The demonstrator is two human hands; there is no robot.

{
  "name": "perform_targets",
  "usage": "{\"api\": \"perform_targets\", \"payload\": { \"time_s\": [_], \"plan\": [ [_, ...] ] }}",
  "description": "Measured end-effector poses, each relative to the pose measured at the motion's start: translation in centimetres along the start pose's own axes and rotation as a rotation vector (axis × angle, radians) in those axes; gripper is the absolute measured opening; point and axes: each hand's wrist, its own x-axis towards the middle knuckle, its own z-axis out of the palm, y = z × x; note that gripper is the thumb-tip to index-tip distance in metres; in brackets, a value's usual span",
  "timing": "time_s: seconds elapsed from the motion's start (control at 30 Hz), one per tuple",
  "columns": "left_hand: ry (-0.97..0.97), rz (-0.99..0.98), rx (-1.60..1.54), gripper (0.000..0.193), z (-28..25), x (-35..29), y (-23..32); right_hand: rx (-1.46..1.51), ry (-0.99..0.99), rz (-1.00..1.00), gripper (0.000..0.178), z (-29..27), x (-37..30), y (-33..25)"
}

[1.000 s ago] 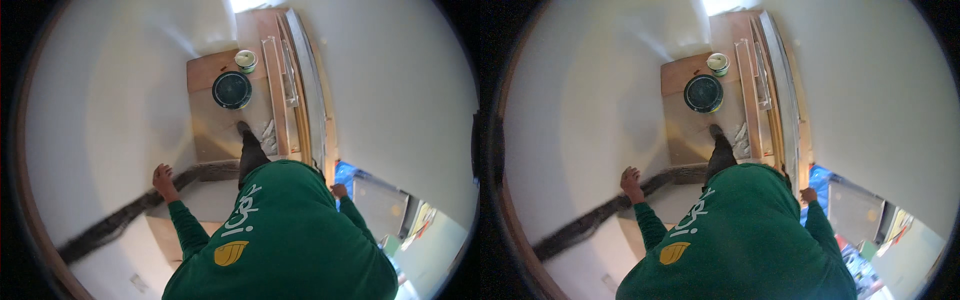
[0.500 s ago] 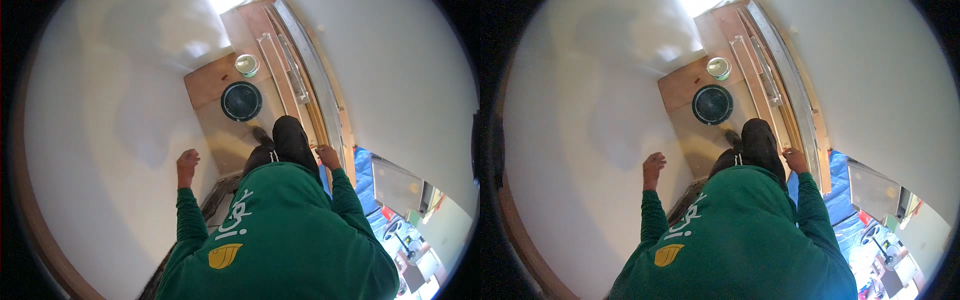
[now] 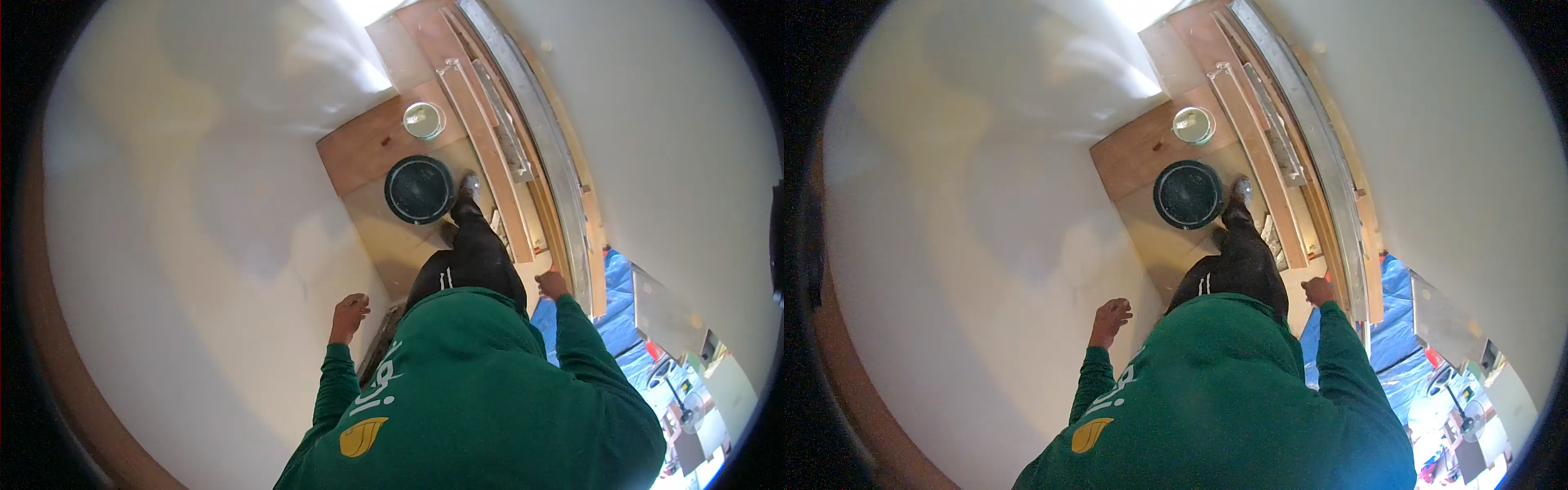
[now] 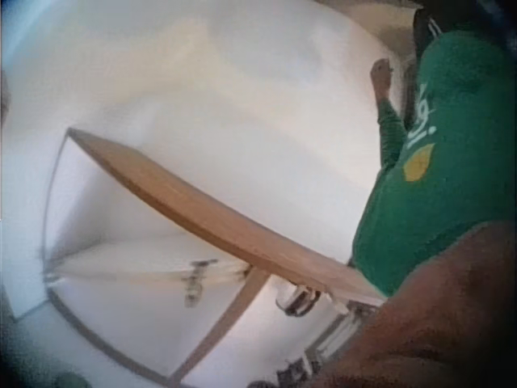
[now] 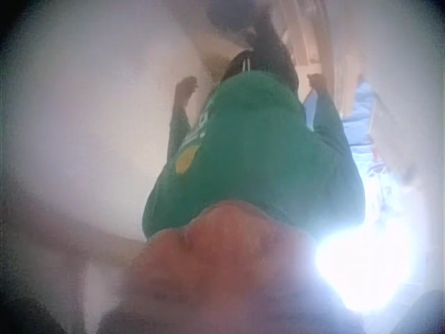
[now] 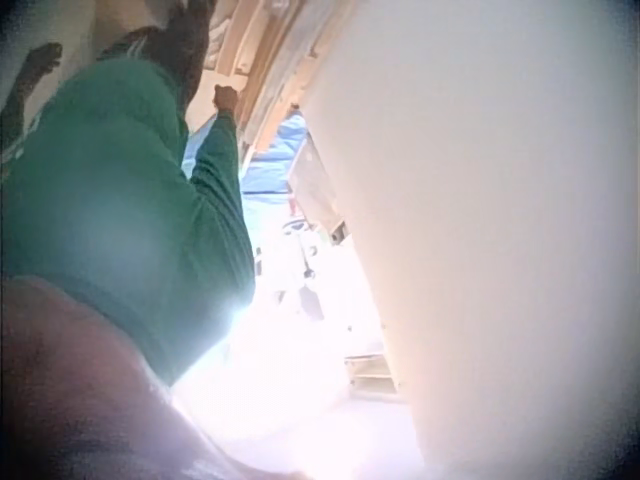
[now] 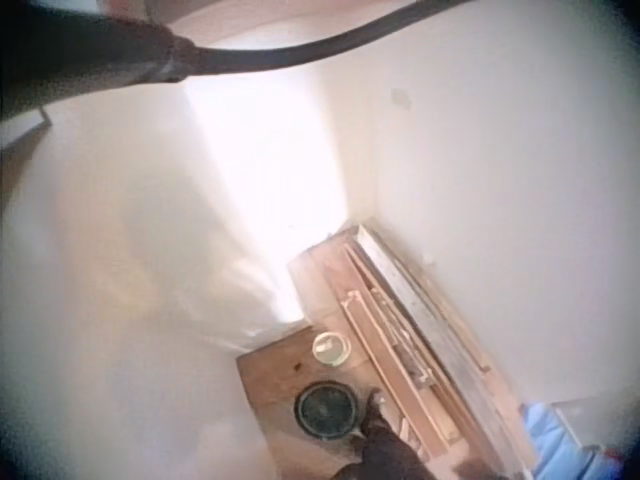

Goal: The person uses a power drill to fasten screws into a large wooden board. They then move around a room under renovation, handling a paint bucket and a paintbrush. The person picks up and stacks several long wooden planks and a large flat panel, organizing materials on the floor.

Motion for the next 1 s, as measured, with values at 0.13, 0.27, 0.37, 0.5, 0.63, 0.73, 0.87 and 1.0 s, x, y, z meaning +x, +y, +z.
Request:
{"api": "perform_targets", "payload": {
  "time_s": [0.13, 0.27, 0.37, 0.5, 0.63, 0.73, 0.87, 1.0],
  "plan": [
    [-0.002, -0.029, -0.052, 0.043, -0.2, 2.3, 2.8, -0.320, 0.185, -0.174, 0.035, -6.4, 8.5, -4.4],
    [0.009, -0.106, -0.069, 0.043, -0.8, 4.4, 3.4, 0.362, 0.257, 0.118, 0.029, -13.6, 14.8, -10.8],
    [0.014, -0.155, -0.057, 0.044, -0.1, 7.0, 5.7, 0.174, 0.369, -0.101, 0.035, -15.4, 19.6, -13.0],
    [0.003, -0.200, 0.110, 0.045, 0.6, 11.1, 4.8, 0.357, 0.160, 0.156, 0.036, -17.7, 24.0, -17.9],
    [-0.011, -0.051, 0.456, 0.048, 1.1, 18.9, 4.0, 0.157, 0.150, 0.210, 0.036, -10.7, 29.6, -15.6],
    [-0.038, -0.052, 0.575, 0.049, 2.0, 23.4, 4.7, 0.155, 0.203, 0.139, 0.045, -9.2, 30.6, -17.1],
    [-0.046, 0.036, 0.698, 0.046, 1.8, 33.4, 3.4, 0.872, 0.197, 0.465, 0.040, -7.3, 33.2, -20.7],
    [-0.063, 0.364, 1.032, 0.045, -0.3, 50.3, -2.3, 0.923, 0.181, 0.489, 0.033, -4.9, 39.5, -19.8]
  ]
}}
